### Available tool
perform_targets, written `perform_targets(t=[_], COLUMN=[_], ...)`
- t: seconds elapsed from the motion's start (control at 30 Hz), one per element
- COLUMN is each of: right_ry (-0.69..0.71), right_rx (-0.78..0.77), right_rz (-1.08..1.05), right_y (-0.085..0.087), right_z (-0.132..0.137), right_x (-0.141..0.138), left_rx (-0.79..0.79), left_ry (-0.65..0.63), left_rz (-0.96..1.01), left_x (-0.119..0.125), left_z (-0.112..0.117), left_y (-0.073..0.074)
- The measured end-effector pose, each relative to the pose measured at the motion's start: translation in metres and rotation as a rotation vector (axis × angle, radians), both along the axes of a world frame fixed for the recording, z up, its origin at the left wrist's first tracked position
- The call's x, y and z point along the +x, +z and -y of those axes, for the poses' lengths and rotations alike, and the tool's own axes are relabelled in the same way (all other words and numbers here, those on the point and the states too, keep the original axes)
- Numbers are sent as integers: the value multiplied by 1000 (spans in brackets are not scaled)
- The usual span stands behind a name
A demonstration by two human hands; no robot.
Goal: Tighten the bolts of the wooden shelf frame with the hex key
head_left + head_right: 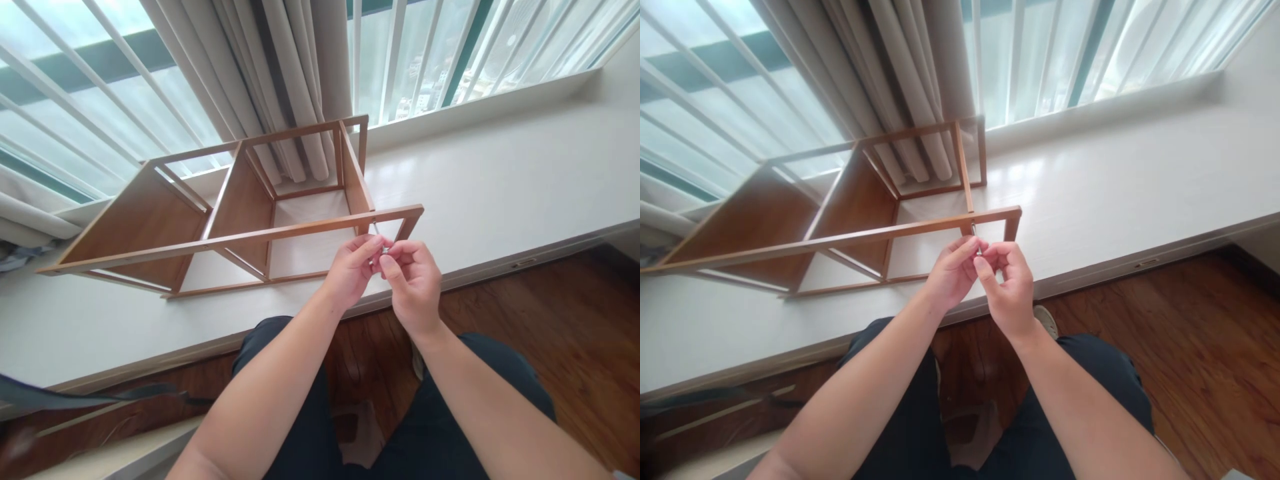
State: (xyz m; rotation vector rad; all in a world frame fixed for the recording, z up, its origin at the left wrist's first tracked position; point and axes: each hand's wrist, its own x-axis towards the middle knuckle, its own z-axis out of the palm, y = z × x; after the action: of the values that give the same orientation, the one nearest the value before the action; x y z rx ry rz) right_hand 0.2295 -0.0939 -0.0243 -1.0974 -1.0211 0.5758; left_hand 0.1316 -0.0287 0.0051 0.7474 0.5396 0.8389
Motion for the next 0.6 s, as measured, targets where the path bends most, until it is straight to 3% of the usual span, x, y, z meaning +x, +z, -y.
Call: perform_targets(t=[0.27, 0.6], right_ry=[-116, -125], right_rx=[47, 74], right_rz=[129, 194], right_y=[-3, 2], right_z=[1, 1], right_x=[-1, 0], left_rx=[17, 31], left_ry=[-27, -26], left_rz=[-21, -9], left_x=[0, 2], left_z=[-1, -1], left_y=[-5, -2])
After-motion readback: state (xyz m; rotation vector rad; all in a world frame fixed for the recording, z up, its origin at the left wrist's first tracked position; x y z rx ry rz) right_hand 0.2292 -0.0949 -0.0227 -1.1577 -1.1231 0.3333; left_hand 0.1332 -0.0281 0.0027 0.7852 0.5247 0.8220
